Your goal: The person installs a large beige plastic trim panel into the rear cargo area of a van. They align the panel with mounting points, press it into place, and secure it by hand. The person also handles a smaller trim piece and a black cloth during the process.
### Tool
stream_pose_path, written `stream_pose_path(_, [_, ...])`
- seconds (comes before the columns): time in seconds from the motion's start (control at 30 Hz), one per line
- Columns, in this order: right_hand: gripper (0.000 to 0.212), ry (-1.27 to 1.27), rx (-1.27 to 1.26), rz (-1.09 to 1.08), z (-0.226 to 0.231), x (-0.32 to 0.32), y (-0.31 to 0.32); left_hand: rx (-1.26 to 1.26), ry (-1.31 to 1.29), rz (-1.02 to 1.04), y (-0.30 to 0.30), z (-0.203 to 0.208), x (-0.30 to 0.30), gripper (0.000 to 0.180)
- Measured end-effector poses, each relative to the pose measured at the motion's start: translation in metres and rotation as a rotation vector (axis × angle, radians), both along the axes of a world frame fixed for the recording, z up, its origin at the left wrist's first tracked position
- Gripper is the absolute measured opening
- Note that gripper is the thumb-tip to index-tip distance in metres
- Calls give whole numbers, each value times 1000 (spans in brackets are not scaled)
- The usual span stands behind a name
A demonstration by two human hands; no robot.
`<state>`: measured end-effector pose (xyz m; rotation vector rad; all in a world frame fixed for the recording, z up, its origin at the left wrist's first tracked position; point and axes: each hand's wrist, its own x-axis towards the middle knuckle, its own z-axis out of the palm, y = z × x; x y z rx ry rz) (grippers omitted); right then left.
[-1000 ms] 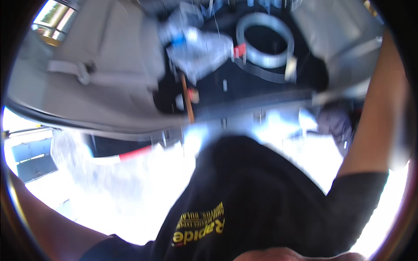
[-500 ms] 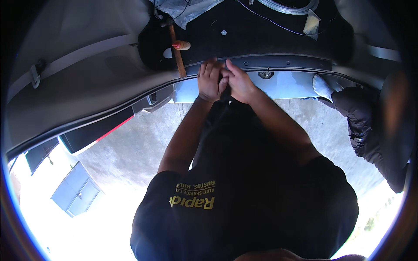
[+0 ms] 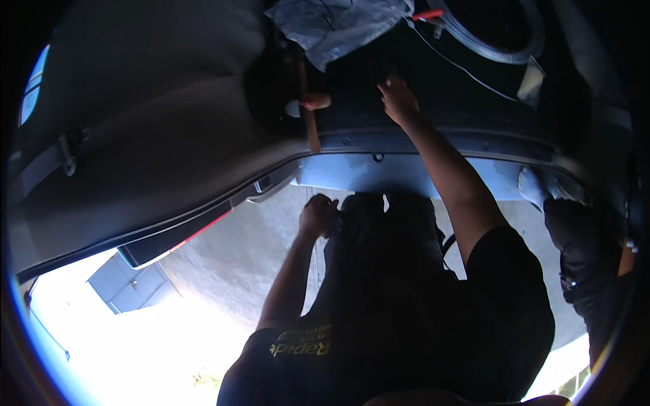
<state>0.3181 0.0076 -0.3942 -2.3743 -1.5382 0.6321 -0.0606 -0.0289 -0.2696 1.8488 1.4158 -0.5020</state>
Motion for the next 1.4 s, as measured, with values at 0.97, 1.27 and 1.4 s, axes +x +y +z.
stream_pose_path(0.97, [31,1308,1145,251,494,-27,62,1118,-1487,-480,205,399,203,48])
stream_pose_path(1.27, [18,979,1698,315,675,-5,88,1630,-1602,-526,211,577,263,27])
stream_pose_path(1.4, [17,714,1761,503,741,39,116,1911,-1265,-750,210,668,265,33])
